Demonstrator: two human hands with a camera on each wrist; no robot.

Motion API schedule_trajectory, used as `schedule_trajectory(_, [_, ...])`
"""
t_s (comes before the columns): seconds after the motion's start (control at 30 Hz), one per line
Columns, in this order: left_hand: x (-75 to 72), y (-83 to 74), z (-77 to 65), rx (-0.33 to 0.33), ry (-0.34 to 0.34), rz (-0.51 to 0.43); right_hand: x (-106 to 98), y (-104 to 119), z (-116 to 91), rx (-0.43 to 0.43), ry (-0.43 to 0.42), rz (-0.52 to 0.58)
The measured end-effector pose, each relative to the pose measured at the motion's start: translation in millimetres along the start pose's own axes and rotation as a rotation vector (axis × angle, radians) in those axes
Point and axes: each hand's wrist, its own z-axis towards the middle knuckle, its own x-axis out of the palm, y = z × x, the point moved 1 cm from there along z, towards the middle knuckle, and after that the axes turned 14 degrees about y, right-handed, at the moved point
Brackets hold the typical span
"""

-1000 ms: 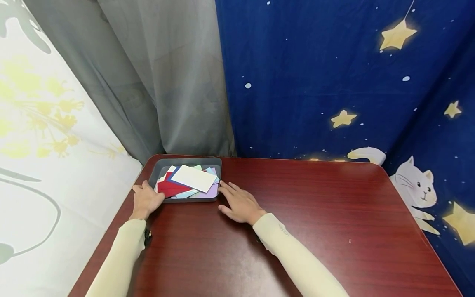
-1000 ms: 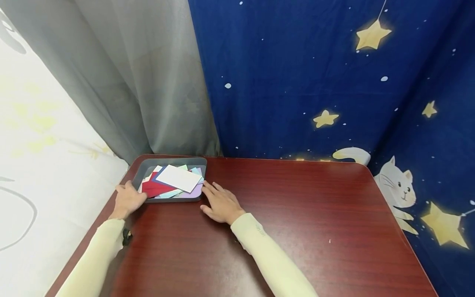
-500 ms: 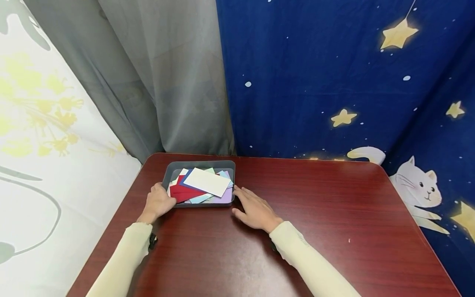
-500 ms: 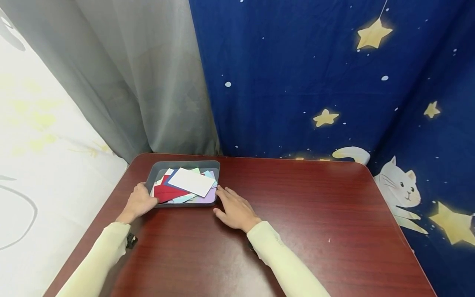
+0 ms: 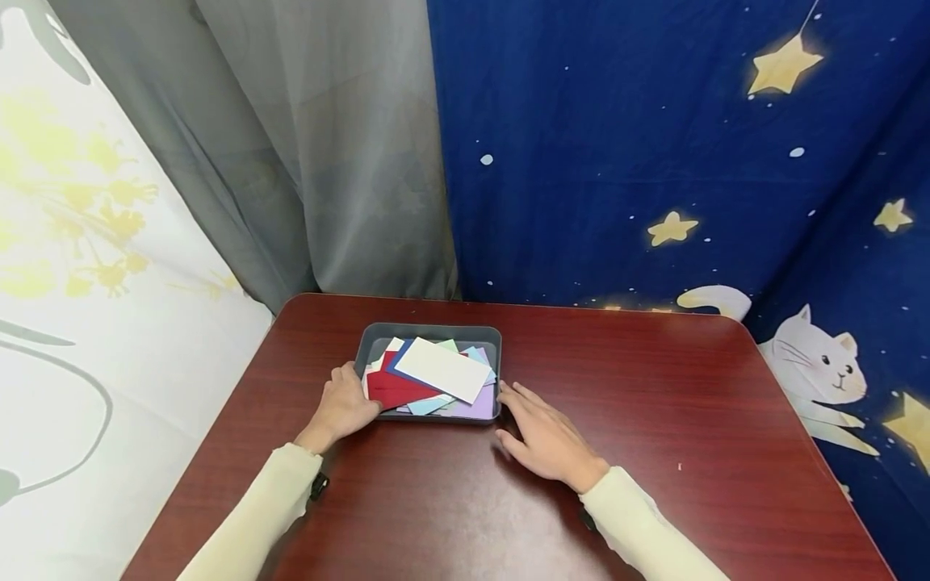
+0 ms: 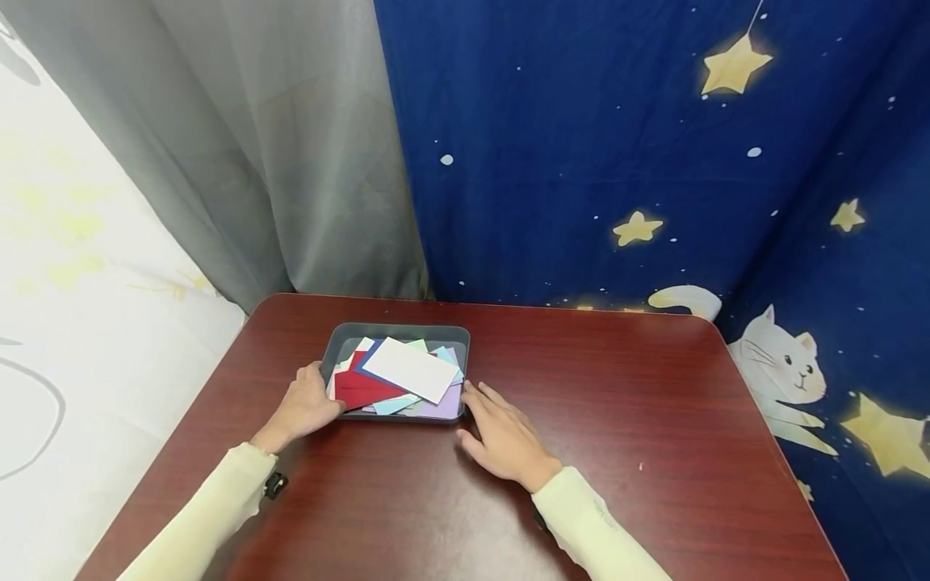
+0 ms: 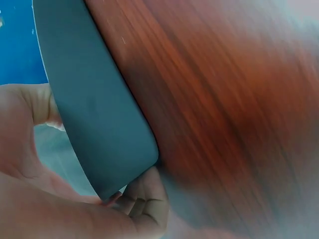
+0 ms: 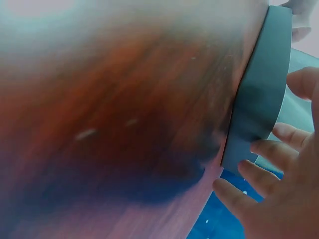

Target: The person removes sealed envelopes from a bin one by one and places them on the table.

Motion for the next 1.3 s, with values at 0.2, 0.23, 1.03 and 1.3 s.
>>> schedule_trajectory(0.2, [11.9,-17.3,-12.0,0.025,0.034,-0.036,-4,-6,-25,0.012,-0.018,-0.004])
schedule_trajectory(0.23, [14.1,-20.0,-13.7,0.031,0.035,-0.041,-5,-7,-30,0.013,-0.024,-0.007])
schedule_trajectory(1.03, [60.9,-79.4,-43.5,0.189,0.11,-0.071,-17,-31,-120,0.125,-0.084,-0.045])
schedule_trajectory(1.3, [74.8,-95.1,-54.9,0.242,0.128,-0.063,-19,-32,-149,0.214,-0.065,-0.032])
